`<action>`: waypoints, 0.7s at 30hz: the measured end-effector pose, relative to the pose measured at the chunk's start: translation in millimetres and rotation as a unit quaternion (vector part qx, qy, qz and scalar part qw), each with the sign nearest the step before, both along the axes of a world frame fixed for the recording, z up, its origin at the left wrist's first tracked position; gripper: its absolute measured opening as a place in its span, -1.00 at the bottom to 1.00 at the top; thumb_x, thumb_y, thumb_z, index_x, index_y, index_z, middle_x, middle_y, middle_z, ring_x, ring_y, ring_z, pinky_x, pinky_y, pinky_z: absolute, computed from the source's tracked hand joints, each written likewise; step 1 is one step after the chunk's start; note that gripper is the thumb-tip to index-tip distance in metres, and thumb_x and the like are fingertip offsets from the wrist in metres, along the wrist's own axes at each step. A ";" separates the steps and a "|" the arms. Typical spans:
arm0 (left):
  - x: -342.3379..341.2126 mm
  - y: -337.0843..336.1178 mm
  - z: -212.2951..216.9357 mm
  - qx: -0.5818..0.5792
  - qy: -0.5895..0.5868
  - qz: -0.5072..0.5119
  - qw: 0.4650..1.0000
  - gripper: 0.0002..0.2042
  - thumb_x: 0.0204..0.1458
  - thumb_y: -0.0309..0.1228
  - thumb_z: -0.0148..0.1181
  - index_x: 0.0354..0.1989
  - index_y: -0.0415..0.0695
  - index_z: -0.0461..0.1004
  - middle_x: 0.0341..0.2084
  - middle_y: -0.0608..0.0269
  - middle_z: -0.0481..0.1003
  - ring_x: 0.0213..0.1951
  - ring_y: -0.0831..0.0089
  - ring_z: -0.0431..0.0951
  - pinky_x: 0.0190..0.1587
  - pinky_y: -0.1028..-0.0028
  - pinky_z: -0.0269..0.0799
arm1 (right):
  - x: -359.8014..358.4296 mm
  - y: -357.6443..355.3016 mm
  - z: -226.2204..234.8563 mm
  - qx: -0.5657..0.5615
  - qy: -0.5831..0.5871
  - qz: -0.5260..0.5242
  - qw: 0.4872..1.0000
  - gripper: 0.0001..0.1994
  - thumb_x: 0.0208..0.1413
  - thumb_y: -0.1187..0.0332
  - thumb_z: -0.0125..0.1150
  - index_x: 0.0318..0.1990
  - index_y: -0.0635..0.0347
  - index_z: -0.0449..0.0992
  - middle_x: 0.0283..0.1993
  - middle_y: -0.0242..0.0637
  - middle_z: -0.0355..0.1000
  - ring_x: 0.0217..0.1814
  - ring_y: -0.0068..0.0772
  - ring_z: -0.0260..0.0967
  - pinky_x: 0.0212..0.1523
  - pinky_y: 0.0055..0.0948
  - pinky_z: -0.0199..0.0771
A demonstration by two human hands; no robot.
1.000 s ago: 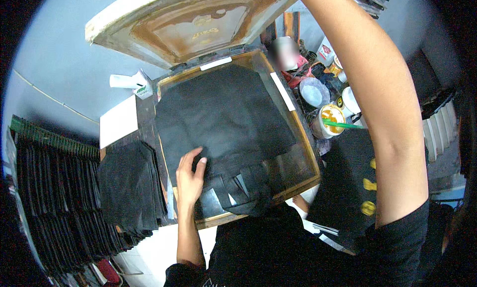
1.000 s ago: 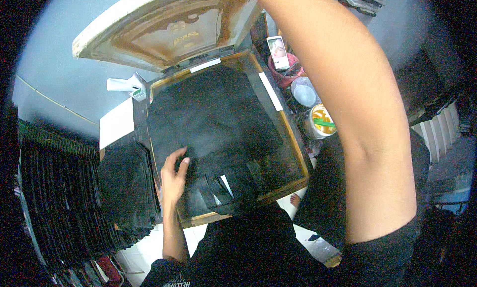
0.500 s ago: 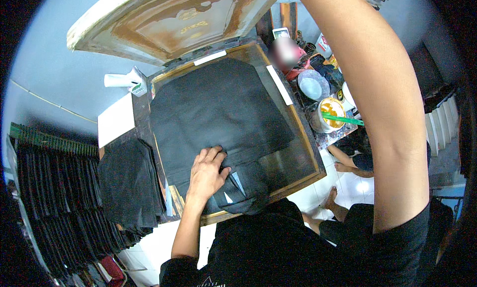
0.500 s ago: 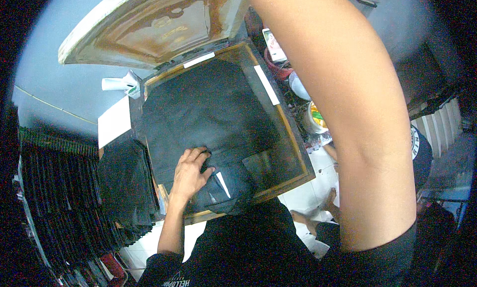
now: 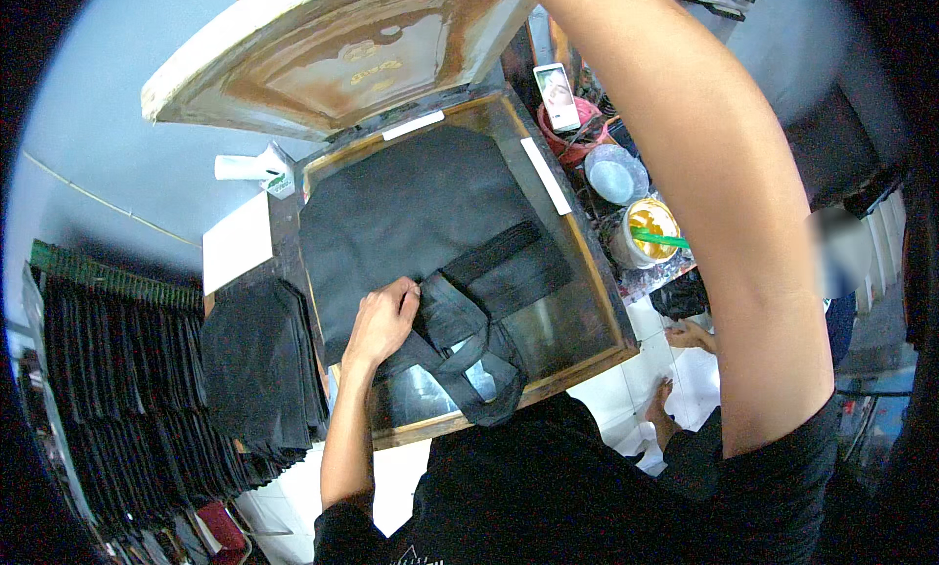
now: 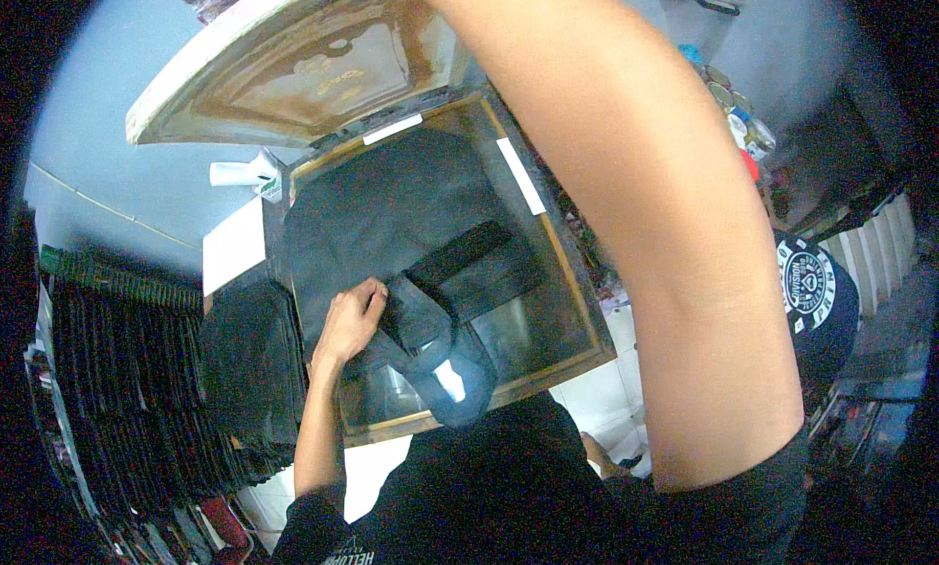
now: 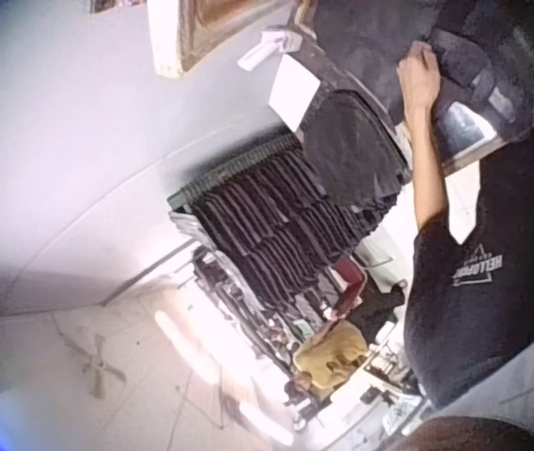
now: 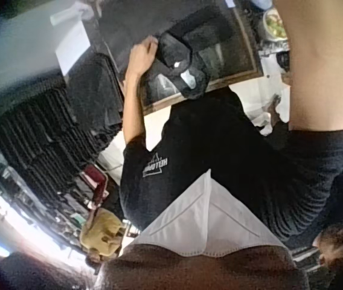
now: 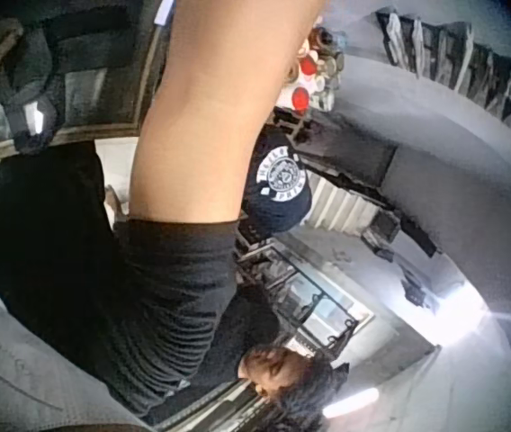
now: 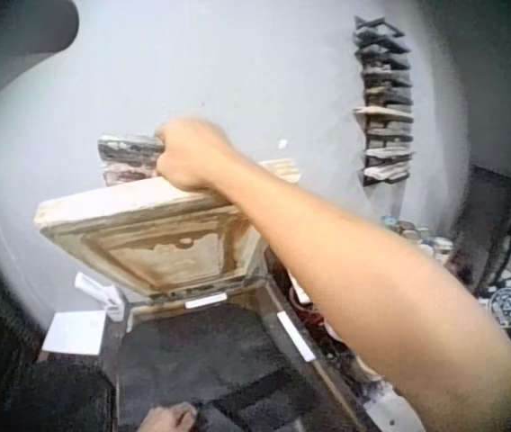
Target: The person positions black tote bags one by one onto a flat board, lowers a screen printing frame, and applies gold ink across the screen using a squeegee.
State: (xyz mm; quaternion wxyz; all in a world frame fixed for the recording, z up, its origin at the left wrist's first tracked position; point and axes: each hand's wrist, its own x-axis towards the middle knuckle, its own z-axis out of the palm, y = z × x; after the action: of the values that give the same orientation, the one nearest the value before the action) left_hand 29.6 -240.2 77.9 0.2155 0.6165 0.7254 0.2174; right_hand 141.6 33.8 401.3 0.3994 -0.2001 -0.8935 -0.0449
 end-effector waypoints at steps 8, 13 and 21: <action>43.6 1.0 7.5 0.018 0.226 -0.083 0.970 -0.66 0.01 -0.37 0.20 0.00 -0.10 0.53 -0.32 -0.04 0.60 -0.27 -0.04 0.65 -0.17 0.11 0.59 | -2.0 -0.3 2.1 -0.024 -0.009 0.015 1.000 -0.66 0.01 0.34 0.21 -0.05 0.26 0.63 -0.06 0.18 0.56 0.05 0.16 0.52 0.09 -0.03 0.49; 39.7 9.5 29.8 0.066 0.085 -0.097 0.989 -0.52 0.07 -0.46 0.07 0.23 -0.07 0.48 0.00 -0.18 0.54 0.10 -0.10 0.52 0.23 0.09 0.39 | -0.7 2.8 0.4 0.002 -0.007 0.007 1.000 -0.67 -0.01 0.34 0.20 -0.09 0.26 0.65 -0.08 0.19 0.56 0.02 0.19 0.53 0.07 -0.01 0.50; 62.6 15.8 -7.2 -0.035 0.096 -0.210 0.972 -0.40 0.05 -0.37 0.16 0.37 0.05 0.36 0.46 -0.21 0.06 0.52 -0.06 -0.03 0.43 -0.26 -0.04 | -0.7 1.6 3.1 0.002 0.003 0.026 1.000 -0.69 -0.04 0.36 0.18 -0.14 0.26 0.66 -0.10 0.20 0.56 0.02 0.18 0.53 0.05 -0.03 0.51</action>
State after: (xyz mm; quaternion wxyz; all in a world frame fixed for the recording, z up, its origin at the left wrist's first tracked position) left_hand 92.2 -224.4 70.8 0.2071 0.7653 0.6039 0.0819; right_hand 140.9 35.4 404.3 0.4035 -0.1763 -0.8971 -0.0359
